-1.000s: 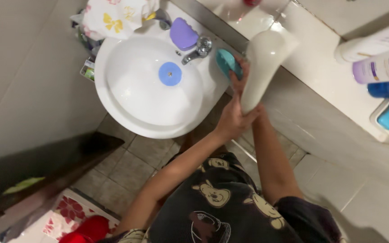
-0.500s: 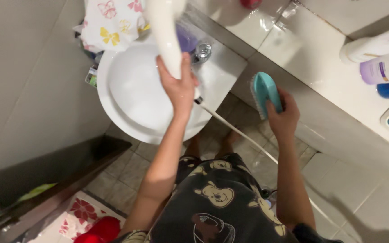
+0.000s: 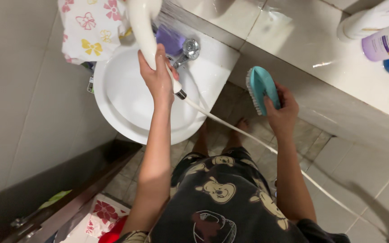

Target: The person uses a brush and water to scrub the bathroom sink, faucet, and surrounding wall area, then rearranges various toiletries on the shelf.

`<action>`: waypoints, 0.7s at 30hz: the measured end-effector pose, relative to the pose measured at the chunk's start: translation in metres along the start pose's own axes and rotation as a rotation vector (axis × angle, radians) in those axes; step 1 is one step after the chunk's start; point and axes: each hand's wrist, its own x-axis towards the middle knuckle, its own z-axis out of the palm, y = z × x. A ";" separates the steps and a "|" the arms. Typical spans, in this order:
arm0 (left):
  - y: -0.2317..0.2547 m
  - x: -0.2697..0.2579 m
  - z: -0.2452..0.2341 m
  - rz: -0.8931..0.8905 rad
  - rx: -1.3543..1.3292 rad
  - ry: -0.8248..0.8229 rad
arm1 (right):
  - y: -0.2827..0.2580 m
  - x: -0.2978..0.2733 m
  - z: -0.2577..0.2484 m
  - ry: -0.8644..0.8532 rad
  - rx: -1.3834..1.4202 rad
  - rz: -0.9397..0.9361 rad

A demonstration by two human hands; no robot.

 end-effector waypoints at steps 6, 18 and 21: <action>-0.030 -0.025 0.007 -0.142 0.039 -0.114 | -0.002 0.006 -0.003 0.032 -0.120 -0.020; -0.069 -0.128 -0.010 -0.224 0.080 -0.207 | -0.038 0.067 0.074 -0.129 -0.211 -0.325; -0.070 -0.148 -0.018 -0.142 0.016 -0.108 | -0.052 0.080 0.088 -0.160 -0.221 -0.301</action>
